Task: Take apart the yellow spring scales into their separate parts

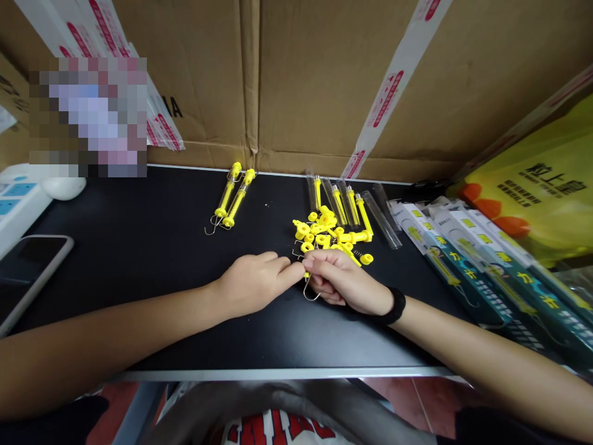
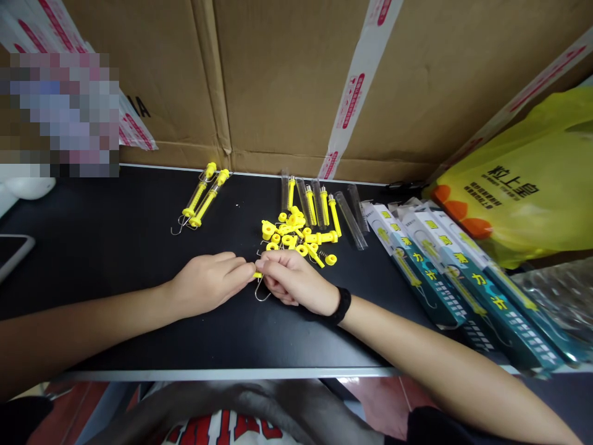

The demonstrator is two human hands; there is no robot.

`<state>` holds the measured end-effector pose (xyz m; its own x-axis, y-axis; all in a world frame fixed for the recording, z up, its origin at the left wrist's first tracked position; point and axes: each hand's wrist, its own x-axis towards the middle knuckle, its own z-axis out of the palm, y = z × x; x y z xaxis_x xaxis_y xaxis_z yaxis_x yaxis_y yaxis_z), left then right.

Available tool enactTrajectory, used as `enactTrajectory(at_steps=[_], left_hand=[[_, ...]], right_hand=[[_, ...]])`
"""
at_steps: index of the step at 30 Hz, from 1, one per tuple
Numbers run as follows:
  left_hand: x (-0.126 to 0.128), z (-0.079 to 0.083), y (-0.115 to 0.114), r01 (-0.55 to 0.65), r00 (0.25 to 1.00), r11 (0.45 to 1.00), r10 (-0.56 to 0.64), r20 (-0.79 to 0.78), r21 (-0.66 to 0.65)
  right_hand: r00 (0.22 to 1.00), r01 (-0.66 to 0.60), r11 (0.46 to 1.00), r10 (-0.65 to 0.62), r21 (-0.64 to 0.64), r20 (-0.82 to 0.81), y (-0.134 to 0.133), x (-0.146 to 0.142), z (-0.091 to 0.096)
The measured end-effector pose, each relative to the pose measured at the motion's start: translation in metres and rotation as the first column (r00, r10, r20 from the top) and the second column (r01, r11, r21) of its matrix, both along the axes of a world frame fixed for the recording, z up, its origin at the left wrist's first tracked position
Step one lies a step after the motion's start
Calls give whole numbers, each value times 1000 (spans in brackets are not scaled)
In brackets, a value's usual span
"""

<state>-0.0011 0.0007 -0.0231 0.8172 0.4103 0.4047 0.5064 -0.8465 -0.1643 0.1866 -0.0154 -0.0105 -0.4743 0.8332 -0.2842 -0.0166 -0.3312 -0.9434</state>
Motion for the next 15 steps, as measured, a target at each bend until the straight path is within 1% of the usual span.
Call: enactTrajectory(at_steps=[2,6,9,12,15], left_hand=[[0,0,-1,7,1000,1000,-6,-4,14],[-2,0,0,44,997,999,-43,67,-17],[-2,-1,2,12,994,1000,-11,108,-12],[0,-1,3,10,993,998,-3,116,-60],[2,-1,3,3,991,993,13,131,-119]], right_hand=[[1000,13,1000,-13,-21,2,1,0,1],[1000,17,999,-16,-37,6,2,0,1],[999,-22,999,23,-33,25,3,2,0],[996,-63,998,63,-5,70,3,2,-1],[996,-33,999,30,35,87,1,0,-2]])
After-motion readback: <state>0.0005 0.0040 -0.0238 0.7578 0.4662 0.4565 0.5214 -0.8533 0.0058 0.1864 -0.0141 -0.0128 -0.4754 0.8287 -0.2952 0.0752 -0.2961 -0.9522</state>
